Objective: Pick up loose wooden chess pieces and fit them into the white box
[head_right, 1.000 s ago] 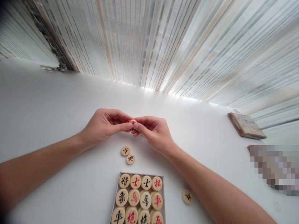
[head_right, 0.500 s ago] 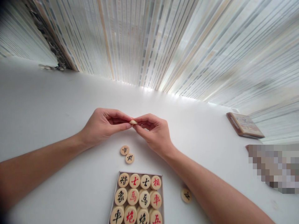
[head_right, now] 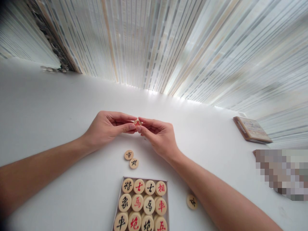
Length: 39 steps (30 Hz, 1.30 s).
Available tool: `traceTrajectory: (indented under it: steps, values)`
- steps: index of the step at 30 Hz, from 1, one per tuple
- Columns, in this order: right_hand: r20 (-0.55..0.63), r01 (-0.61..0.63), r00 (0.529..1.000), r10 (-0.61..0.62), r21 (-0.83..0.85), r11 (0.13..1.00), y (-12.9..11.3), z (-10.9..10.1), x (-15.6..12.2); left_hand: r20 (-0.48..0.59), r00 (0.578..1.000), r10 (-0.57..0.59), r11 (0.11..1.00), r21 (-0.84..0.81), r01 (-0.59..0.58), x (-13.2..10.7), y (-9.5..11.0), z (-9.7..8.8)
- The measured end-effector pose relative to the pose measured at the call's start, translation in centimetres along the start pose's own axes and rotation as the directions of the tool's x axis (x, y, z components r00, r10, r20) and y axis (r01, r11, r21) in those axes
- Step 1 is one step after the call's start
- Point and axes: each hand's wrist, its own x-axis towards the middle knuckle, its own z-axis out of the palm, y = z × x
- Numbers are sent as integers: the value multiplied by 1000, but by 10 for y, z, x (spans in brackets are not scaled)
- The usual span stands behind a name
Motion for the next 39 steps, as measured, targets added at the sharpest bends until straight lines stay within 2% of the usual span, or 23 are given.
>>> traceTrajectory:
  steps: [5,10,16,24,32,39]
  values:
    - [34,-56,998,57,-16,998,-7,0,2,40,998,-47,999,-5,48,0,2,-2]
    - [25,-104,994,102,46,994,-9,0,3,50,997,-62,998,-17,63,1,4,-3]
    - [45,-90,995,86,106,990,-4,-1,3,55,997,-51,998,-39,53,1,3,-2]
    - [94,-106,991,99,64,992,-8,-1,2,37,999,-1,1000,-24,2,3,3,-3]
    - [132,-143,982,133,73,987,-6,-2,3,77,997,-12,999,-35,14,2,1,-2]
    - [185,-187,967,175,54,981,-7,-4,6,129,991,37,998,42,-43,2,-3,-3]
